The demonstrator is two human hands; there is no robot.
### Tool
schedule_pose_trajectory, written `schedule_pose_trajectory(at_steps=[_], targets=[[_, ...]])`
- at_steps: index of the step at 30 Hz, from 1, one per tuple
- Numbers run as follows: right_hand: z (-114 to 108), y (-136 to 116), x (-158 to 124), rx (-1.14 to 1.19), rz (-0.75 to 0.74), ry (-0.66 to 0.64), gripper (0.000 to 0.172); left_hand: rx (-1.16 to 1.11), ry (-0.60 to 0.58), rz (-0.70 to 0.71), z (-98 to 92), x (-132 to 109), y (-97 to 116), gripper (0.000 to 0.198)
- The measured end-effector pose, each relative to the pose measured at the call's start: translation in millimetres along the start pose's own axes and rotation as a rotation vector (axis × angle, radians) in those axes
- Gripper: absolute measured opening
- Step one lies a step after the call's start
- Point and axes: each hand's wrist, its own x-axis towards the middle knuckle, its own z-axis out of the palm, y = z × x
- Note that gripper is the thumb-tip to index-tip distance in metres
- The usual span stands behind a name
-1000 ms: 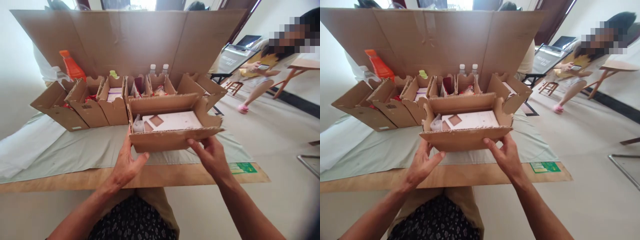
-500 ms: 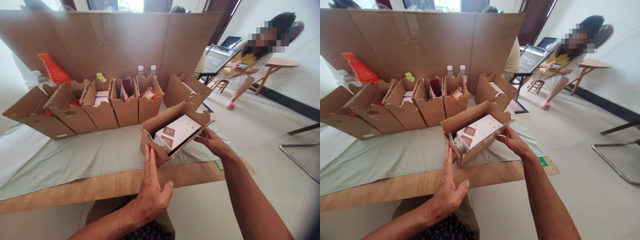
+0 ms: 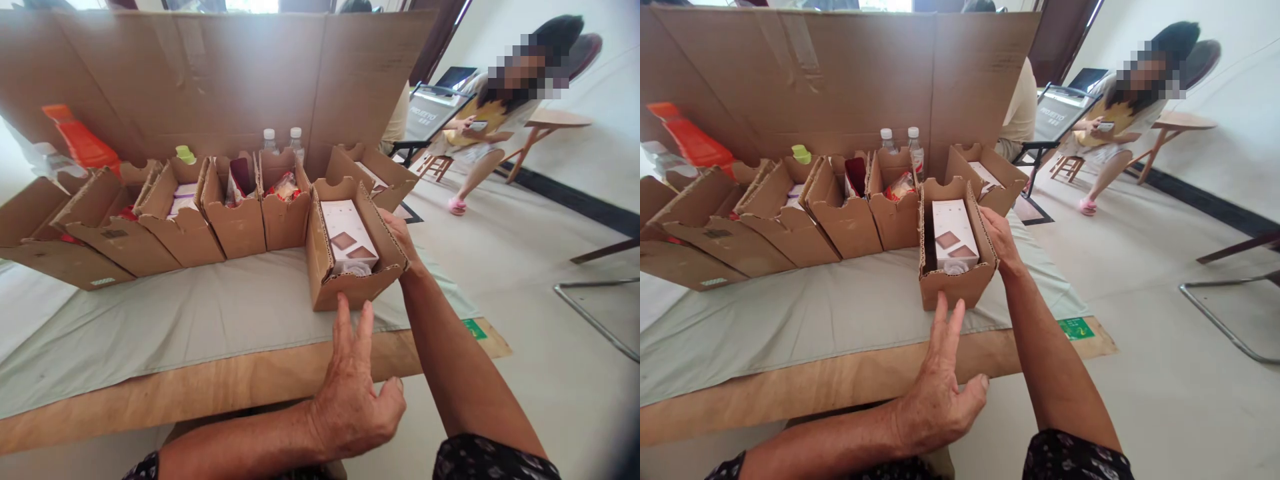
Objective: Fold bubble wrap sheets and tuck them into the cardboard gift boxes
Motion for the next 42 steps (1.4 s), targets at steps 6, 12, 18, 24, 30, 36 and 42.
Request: schedule_pose_trajectory(at_steps=[6,12,18,24,30,36,42], targets=[[5,8,-18,0.114,0.068,0.136,0.064,0.085,0.018,0.049,-3.6,24,-7,0.112],[6,15,-18,0.383,0.132,0.096,0.076,0.054,-0.007,0.029,1.1,56,-9,0.111],[9,69,-9,0.506,0.198,0.347,0.069,0.053,-0.003,-0.029,3.3,108,-8,0.102],[24,114,-23,0.417,0.289,0.425,0.058,0.133,0.086,-0.02,0.2,158,-17,0.095],[25,124,-24,0.38,0.282,0.403,0.05,0.135,0.129,-0.057,2.9,185,-32,0.095],[25,124,-25,0.353,0.238,0.366,0.055,0.136,0.118,-0.042,-8.2,190,-41,0.095],[31,122,-30,0.178,0.13,0.337,0.058,0.119,0.062,-0.026,-28.0,197,-50,0.092]])
